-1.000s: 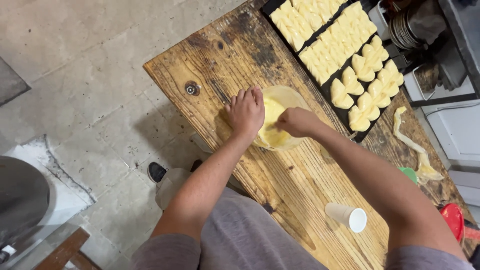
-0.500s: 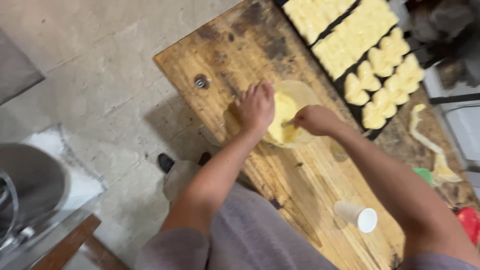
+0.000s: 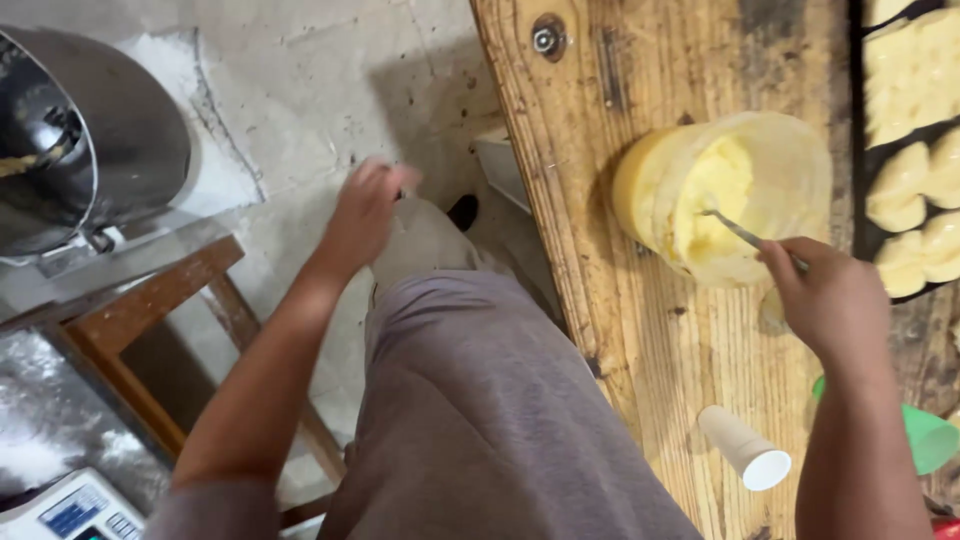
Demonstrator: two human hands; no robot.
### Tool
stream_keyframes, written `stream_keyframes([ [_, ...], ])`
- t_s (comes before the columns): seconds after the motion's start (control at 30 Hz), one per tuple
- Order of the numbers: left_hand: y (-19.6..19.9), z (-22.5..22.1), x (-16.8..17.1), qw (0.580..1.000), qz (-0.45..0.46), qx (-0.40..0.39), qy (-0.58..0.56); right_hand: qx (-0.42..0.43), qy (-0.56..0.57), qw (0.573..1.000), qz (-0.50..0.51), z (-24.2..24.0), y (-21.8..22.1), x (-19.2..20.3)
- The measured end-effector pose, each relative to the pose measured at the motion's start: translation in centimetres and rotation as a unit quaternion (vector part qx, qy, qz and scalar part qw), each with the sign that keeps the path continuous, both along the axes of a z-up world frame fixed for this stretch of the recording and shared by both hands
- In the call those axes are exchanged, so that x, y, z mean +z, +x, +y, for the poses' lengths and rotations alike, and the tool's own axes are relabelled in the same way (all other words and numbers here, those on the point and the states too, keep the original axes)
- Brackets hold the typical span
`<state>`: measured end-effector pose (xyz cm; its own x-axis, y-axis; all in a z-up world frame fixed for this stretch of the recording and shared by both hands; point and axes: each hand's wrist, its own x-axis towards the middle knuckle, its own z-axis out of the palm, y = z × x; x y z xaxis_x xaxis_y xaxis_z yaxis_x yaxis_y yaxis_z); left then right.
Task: Whisking a yellow liquid in a bowl on a wooden workbench in a bakery
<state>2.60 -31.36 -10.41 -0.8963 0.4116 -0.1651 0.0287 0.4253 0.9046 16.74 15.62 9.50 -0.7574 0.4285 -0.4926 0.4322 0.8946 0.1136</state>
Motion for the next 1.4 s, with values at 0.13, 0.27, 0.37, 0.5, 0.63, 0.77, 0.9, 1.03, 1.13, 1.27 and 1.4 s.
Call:
stream_keyframes([
  [0.13,8.9,-10.5,3.8,0.971,-0.215,0.079,-0.073,-0.028,-0.025,0.999,0.035,0.2,1.7,0.5],
  [0.27,18.4,-19.4,4.2,0.967,-0.153,0.132,-0.156,0.004,-0.056,0.993,0.108,1.2,3.9,-0.6],
  [0.37,20.8,-21.8,5.5,0.947,-0.204,0.149,-0.201,-0.069,-0.115,0.985,0.105,-0.2,3.0,0.1],
  [0.5,22.6,-24.6,4.7,0.939,-0.208,0.129,-0.243,-0.097,-0.178,0.974,0.106,1.2,3.9,-1.5],
  [0.63,22.4,-25.3,3.2,0.933,-0.220,0.130,-0.253,-0.102,-0.131,0.978,0.127,0.6,4.1,-1.3],
  [0.77,21.0,-25.1,0.6,0.952,-0.166,0.058,-0.250,-0.139,-0.046,0.977,0.157,0.6,3.8,-1.2],
  [0.9,15.2,-19.8,0.1,0.966,-0.151,0.053,-0.203,-0.119,-0.041,0.972,0.200,0.4,2.6,-1.2],
  [1.03,9.3,-14.3,1.8,0.963,-0.191,0.021,-0.188,-0.001,0.122,0.991,0.061,-1.2,-0.6,-1.9],
  [1.13,6.4,-11.7,2.0,0.969,-0.183,0.012,-0.163,-0.064,0.010,0.990,-0.124,-3.5,-4.9,0.1],
  [1.27,4.2,-9.3,1.5,0.971,-0.166,-0.013,-0.173,-0.173,-0.209,0.962,-0.030,-1.6,-6.5,0.1],
  [1.4,3.6,-5.9,-0.5,0.979,-0.161,-0.008,-0.121,-0.077,0.009,0.996,-0.031,-1.0,-5.5,-0.1],
])
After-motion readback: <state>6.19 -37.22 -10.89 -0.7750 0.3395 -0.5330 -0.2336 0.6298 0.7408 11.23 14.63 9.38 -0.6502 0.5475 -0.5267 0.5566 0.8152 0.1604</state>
